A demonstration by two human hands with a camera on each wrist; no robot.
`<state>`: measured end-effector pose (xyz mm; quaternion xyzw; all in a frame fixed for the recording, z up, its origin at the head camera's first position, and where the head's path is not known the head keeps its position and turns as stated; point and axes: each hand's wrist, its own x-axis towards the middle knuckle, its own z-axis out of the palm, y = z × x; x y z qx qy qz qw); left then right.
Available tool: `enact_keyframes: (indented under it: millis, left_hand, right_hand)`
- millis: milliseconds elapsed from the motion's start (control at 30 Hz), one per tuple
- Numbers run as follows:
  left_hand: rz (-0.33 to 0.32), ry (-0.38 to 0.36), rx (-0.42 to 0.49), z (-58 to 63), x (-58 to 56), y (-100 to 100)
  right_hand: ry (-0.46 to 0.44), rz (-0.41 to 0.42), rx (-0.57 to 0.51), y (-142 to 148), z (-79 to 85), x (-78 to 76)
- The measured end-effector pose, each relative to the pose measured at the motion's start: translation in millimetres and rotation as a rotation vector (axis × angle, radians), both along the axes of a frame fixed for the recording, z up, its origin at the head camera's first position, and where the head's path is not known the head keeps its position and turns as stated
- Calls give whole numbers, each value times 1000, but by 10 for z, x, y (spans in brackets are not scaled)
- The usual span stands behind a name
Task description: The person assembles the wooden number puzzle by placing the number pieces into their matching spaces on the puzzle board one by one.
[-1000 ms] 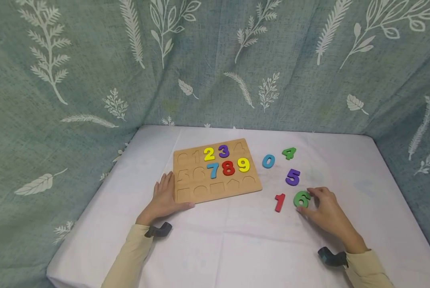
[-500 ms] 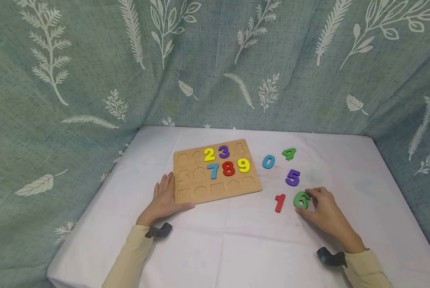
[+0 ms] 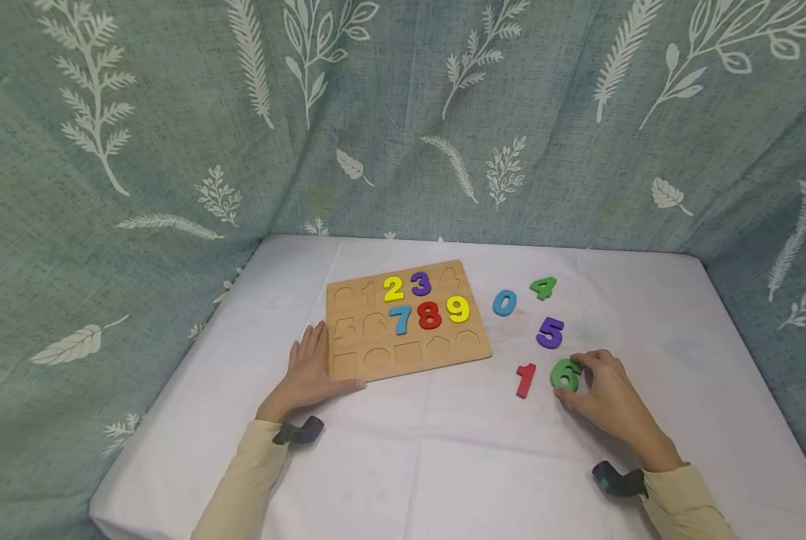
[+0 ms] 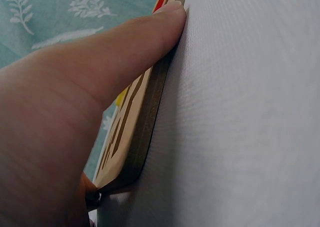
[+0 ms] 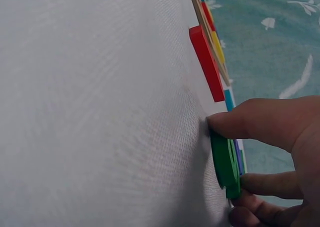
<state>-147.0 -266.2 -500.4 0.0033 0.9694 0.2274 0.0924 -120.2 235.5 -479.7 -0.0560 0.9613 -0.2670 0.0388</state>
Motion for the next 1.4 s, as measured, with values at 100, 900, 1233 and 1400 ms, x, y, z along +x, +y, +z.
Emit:
enact_keyframes:
  millis: [100,900,1233,1400]
  left_hand:
    - [-3,-1,-4,-5,-3,1]
    - [-2,10,5,6,2,-1]
    - [-3,14,11,13,1,-1]
    - [-4,20,17,29,11,1]
  right_hand:
    - [1,-3,-3,-8,11,-3]
    - [108,108,-96,-175,268,-196]
    - [128,176,-141,-351,422,-315]
    - [134,194,-149,-474,485,-391]
